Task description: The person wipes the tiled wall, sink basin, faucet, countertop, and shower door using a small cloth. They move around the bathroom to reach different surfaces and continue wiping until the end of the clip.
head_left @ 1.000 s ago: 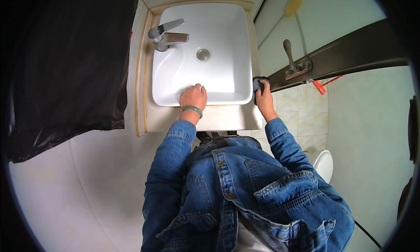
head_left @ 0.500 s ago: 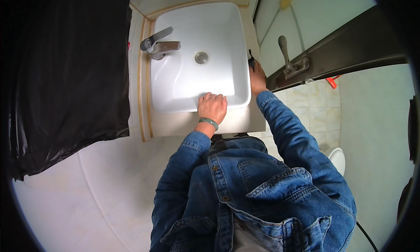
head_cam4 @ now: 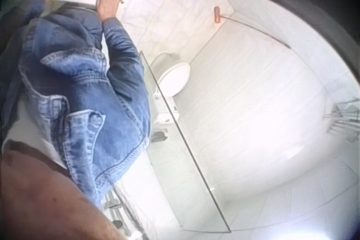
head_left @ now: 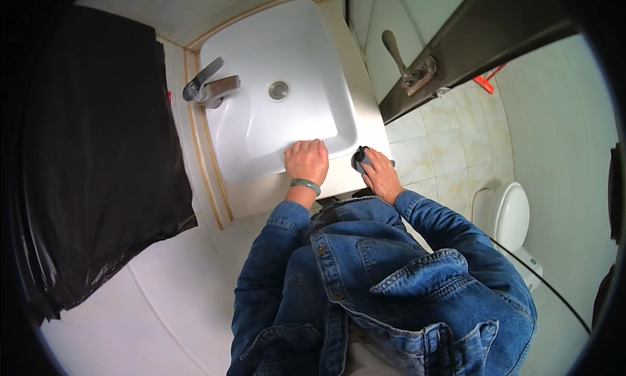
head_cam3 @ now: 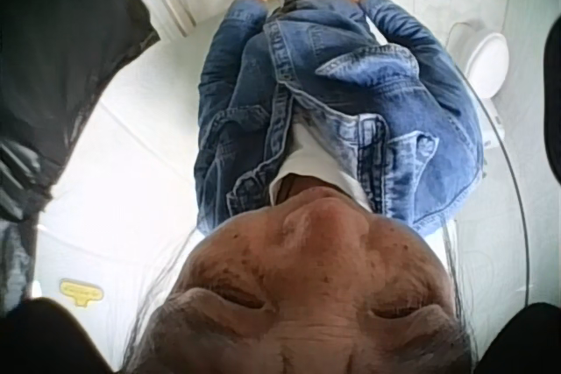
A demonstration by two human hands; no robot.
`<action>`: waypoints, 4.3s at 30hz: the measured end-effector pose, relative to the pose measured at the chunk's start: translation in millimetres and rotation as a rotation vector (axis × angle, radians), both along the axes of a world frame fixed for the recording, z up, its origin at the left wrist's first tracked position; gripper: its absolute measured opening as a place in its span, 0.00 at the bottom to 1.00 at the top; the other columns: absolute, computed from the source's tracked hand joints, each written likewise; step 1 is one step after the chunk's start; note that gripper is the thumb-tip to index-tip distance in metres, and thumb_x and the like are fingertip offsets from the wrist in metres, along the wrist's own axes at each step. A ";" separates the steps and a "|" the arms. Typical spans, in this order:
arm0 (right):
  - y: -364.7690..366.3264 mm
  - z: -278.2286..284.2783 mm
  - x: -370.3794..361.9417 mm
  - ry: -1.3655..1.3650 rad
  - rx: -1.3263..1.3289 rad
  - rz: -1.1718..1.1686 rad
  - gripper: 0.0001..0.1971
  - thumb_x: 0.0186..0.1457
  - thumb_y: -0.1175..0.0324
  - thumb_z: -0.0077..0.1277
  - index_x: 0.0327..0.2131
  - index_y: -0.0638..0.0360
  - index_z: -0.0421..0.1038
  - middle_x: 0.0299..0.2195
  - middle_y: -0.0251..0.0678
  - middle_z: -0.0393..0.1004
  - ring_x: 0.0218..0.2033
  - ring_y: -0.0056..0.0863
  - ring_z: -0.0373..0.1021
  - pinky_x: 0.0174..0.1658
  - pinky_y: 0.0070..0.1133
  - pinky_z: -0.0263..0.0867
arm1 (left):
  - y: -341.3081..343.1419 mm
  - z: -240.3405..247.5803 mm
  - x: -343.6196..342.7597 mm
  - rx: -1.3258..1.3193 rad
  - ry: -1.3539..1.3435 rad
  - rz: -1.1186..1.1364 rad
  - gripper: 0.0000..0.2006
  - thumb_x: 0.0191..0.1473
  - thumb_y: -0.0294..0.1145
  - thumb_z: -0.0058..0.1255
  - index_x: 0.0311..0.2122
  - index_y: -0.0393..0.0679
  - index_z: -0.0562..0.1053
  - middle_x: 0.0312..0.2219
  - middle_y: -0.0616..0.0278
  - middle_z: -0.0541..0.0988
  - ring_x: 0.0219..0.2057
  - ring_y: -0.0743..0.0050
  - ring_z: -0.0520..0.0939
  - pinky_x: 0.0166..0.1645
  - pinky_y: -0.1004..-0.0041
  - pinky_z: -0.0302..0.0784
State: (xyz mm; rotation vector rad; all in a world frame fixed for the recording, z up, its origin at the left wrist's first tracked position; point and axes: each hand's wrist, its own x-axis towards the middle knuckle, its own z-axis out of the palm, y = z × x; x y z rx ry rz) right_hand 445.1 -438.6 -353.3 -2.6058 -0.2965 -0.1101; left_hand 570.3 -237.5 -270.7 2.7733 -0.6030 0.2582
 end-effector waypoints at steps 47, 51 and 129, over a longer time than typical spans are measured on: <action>313.4 24.8 101.2 0.406 0.718 0.171 0.16 0.54 0.75 0.46 0.47 0.55 0.72 0.53 0.49 0.67 0.56 0.48 0.62 0.58 0.30 0.60 | 198.8 -76.2 -90.6 -0.424 0.406 0.654 0.32 0.59 0.40 0.40 0.66 0.43 0.49 0.65 0.43 0.48 0.66 0.43 0.46 0.66 0.50 0.43; 296.1 69.5 98.9 0.380 0.663 0.279 0.13 0.57 0.74 0.45 0.46 0.59 0.71 0.52 0.47 0.68 0.54 0.45 0.64 0.56 0.28 0.62 | 199.4 -92.1 -71.4 0.049 0.457 0.473 0.36 0.56 0.50 0.41 0.66 0.45 0.50 0.66 0.44 0.42 0.67 0.41 0.39 0.66 0.49 0.38; 295.2 91.4 161.6 -0.125 0.333 0.282 0.13 0.51 0.71 0.54 0.42 0.58 0.72 0.53 0.42 0.65 0.51 0.42 0.65 0.52 0.33 0.63 | 274.1 -45.1 51.6 1.376 0.124 0.285 0.26 0.63 0.41 0.29 0.64 0.43 0.57 0.66 0.52 0.49 0.66 0.54 0.49 0.65 0.58 0.44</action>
